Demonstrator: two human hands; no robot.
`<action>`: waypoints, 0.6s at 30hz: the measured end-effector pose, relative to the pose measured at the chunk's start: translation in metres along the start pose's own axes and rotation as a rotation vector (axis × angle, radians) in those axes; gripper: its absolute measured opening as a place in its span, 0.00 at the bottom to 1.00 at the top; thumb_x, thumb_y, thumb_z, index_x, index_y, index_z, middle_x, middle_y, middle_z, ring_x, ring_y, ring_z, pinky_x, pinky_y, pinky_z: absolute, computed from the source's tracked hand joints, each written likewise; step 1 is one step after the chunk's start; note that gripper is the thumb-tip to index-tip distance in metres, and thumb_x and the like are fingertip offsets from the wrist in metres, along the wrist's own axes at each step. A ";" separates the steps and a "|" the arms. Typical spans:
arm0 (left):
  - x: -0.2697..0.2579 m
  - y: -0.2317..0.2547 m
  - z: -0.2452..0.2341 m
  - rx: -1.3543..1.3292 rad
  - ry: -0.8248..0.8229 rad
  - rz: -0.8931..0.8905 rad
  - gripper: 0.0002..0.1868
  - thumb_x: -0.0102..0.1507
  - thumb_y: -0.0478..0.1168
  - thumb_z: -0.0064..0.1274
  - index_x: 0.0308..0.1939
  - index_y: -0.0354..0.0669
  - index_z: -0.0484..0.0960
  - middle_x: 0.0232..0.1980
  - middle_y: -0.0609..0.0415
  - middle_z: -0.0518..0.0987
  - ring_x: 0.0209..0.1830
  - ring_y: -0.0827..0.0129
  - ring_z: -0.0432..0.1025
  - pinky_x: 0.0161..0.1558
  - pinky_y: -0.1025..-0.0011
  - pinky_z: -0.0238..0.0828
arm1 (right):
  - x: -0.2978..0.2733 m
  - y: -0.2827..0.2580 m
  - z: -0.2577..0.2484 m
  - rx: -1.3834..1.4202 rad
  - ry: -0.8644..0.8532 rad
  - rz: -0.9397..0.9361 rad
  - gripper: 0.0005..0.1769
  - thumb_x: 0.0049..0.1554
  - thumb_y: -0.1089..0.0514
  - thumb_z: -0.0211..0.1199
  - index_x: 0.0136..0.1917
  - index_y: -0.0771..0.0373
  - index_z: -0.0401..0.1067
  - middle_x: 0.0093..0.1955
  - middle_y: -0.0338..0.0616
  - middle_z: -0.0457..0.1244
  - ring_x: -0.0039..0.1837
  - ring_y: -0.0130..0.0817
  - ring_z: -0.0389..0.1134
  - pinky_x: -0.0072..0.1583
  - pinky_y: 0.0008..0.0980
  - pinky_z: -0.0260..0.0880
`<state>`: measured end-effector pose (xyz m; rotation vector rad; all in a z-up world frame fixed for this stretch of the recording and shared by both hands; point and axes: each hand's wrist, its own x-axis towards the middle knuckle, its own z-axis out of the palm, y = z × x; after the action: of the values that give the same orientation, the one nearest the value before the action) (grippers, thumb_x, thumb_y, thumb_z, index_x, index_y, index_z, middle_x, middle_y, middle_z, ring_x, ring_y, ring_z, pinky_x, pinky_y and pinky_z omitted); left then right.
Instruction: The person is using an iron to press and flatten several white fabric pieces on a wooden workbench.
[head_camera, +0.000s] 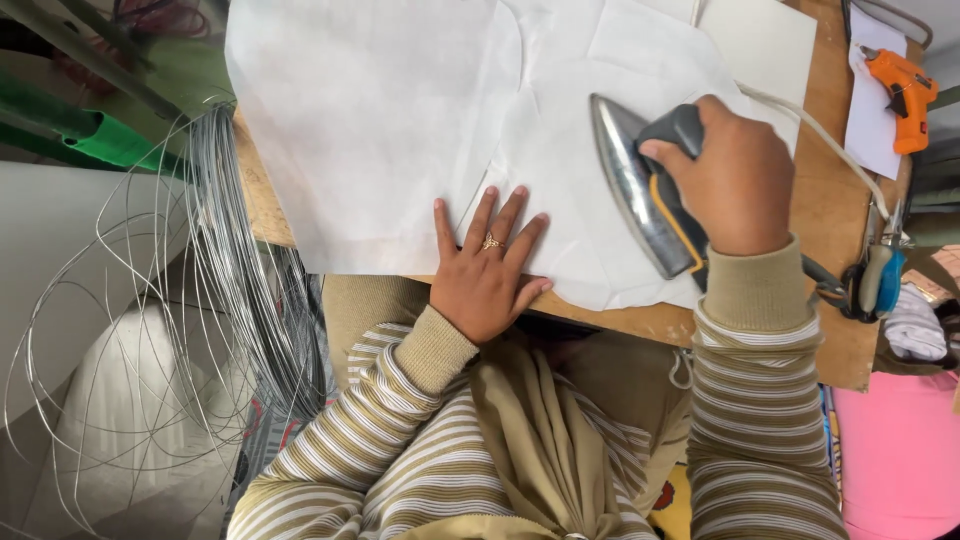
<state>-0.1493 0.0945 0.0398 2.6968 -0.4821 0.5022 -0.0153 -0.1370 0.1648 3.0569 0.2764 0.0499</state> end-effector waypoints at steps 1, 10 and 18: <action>-0.001 0.000 0.000 0.000 0.002 -0.001 0.39 0.70 0.71 0.31 0.74 0.53 0.70 0.81 0.46 0.59 0.82 0.46 0.49 0.71 0.23 0.37 | 0.000 0.004 0.001 -0.002 0.001 -0.002 0.27 0.67 0.37 0.71 0.49 0.63 0.71 0.36 0.51 0.68 0.37 0.51 0.68 0.34 0.49 0.64; -0.001 0.002 0.001 0.025 0.006 0.000 0.39 0.70 0.71 0.30 0.75 0.52 0.70 0.83 0.44 0.54 0.83 0.48 0.46 0.72 0.23 0.38 | 0.008 -0.052 0.000 0.129 -0.016 -0.145 0.27 0.64 0.36 0.71 0.48 0.62 0.68 0.33 0.50 0.65 0.36 0.54 0.66 0.36 0.50 0.61; -0.001 0.003 0.002 0.077 -0.075 -0.002 0.45 0.67 0.75 0.36 0.79 0.53 0.62 0.84 0.43 0.49 0.84 0.45 0.44 0.72 0.22 0.38 | 0.021 -0.042 0.018 0.048 0.011 -0.099 0.32 0.66 0.34 0.71 0.43 0.61 0.62 0.30 0.44 0.59 0.32 0.46 0.60 0.31 0.46 0.56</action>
<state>-0.1503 0.0915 0.0382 2.7973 -0.4904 0.4289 -0.0014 -0.0927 0.1440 3.0862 0.4360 0.0558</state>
